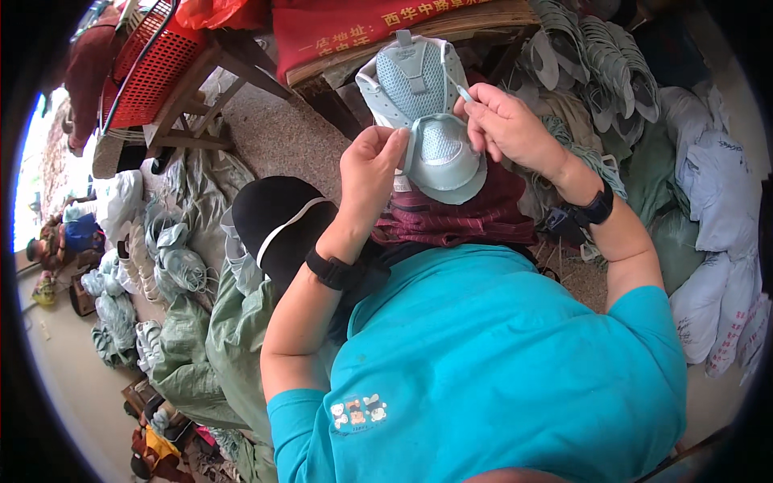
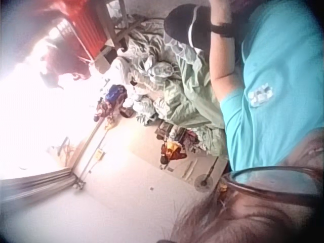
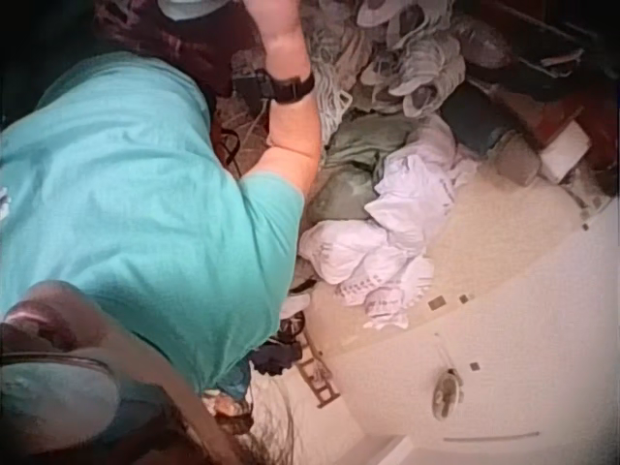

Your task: The person threads shoelaces through the eyelets of a light-colored sneaker, pulling them tight and arranging them. They handle multiple shoes sequentially, picking up a new shoe from a pile and repeating the lacing process.

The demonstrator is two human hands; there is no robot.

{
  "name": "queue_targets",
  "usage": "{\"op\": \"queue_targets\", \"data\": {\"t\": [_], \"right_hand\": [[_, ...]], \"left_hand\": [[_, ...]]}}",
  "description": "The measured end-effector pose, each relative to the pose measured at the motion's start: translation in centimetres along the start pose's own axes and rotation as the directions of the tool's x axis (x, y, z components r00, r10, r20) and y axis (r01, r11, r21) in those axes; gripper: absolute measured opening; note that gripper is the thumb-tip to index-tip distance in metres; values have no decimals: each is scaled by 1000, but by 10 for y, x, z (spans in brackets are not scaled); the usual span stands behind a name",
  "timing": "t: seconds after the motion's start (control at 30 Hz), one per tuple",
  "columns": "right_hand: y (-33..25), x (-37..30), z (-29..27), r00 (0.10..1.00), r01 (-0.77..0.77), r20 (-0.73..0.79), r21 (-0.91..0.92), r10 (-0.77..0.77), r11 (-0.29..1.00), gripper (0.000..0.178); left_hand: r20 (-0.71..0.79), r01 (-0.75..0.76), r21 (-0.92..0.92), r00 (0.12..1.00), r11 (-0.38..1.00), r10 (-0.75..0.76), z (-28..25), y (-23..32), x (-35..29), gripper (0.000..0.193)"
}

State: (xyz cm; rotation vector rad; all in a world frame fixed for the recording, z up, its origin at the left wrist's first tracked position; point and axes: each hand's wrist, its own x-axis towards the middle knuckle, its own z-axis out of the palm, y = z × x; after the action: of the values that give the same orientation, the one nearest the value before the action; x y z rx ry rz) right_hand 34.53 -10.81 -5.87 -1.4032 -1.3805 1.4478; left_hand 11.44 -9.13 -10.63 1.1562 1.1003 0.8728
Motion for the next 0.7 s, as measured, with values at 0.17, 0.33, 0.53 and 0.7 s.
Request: {"op": "queue_targets", "data": {"t": [0.17,0.33,0.53,0.7], "right_hand": [[17,8,-1,976,206,-59,-87,-212,975,24],[13,8,-2,984,170,-27,-121,-174,978,23],[15,5,-5,985,174,10,-157,-175,972,24],[16,5,-4,979,197,-17,-199,-204,960,27]], "left_hand": [[-88,-66,71,994,995,72,-3,-7,3,25],[-151,-155,71,975,985,164,2,-10,6,23],[-179,-259,93,946,961,272,3,-15,5,19],[-163,-261,312,933,914,322,7,-4,2,19]]}}
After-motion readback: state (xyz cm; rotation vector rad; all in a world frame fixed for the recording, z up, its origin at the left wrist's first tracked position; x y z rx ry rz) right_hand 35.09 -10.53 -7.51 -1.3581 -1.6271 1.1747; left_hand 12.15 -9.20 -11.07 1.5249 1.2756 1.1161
